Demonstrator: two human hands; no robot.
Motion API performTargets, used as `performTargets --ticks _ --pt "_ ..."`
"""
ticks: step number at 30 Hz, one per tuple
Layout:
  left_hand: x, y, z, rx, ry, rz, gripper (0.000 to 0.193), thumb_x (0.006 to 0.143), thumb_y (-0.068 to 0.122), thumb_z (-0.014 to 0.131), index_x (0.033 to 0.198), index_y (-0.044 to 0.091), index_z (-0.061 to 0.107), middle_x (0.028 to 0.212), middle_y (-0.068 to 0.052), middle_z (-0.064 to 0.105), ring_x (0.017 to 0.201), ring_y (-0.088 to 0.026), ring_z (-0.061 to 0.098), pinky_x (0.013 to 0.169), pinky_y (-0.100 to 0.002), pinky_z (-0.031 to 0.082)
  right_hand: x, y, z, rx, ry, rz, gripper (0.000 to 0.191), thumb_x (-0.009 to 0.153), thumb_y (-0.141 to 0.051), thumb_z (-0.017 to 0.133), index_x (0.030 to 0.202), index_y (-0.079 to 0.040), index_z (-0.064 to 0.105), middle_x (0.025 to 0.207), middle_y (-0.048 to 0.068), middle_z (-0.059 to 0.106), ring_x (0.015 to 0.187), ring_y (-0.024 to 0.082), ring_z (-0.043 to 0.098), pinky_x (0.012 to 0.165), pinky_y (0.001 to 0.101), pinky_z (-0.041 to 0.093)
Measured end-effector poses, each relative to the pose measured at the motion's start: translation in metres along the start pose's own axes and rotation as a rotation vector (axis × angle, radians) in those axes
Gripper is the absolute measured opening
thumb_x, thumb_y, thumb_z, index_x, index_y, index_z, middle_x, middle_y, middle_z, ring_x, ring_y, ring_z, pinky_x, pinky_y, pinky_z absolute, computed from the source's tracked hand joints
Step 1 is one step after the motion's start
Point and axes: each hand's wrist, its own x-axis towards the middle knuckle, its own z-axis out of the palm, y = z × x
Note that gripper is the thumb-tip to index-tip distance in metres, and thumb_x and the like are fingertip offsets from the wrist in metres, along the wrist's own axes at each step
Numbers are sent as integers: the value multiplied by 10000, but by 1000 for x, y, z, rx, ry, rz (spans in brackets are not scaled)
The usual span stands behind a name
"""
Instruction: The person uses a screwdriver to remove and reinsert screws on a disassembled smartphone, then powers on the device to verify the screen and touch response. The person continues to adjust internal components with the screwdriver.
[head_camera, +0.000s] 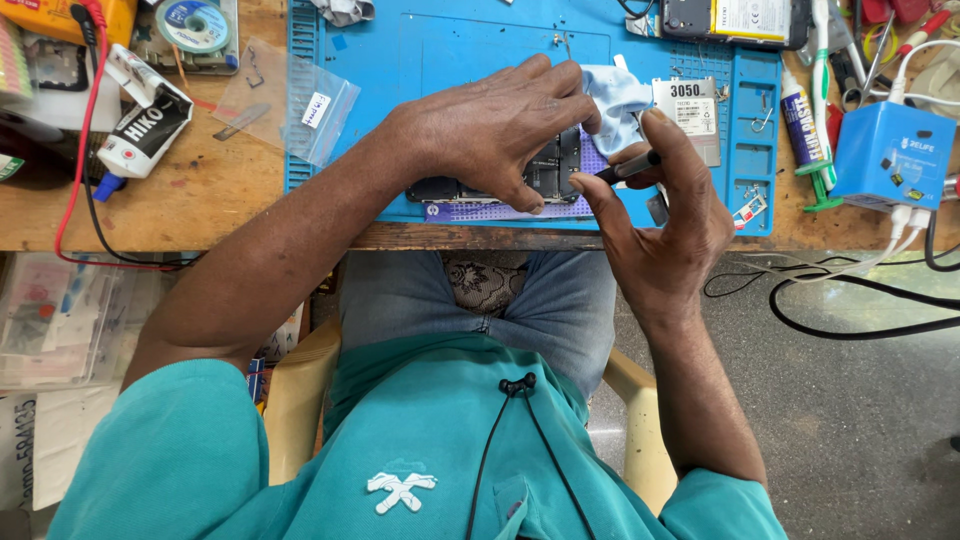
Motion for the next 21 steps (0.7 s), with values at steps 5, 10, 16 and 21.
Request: performTargets --ticks 5,10,16,21 --pt "0 -2 2 3 -1 2 932 560 415 987 1334 122 557 1200 -119 516 1152 -357 505 980 -513 473 5 -5 1 2 -12 28 745 991 -129 953 1548 -91 459 1124 78 704 1015 134 730 836 235 646" --pt "2 1 -2 24 0 19 1012 548 439 997 1370 85 524 1235 -135 499 1177 -368 484 1012 -519 455 26 -6 -14 324 -257 70 592 1029 -17 758 1515 -49 420 1256 127 701 1167 180 725 986 287 640" --pt "-8 8 -20 -351 107 223 677 832 118 809 1424 47 490 1284 -156 657 1222 -333 632 1019 -464 547 41 -6 -21 236 -198 -40 503 992 -67 851 1425 -95 596 1205 94 736 1159 199 719 1042 334 587" --pt "-6 29 -11 -798 157 88 588 994 42 753 1491 49 439 1181 -98 777 1177 -212 790 992 -352 612 35 -10 -23 8 -139 -58 490 952 -71 849 1388 -84 625 1111 84 760 1103 216 680 981 375 552"
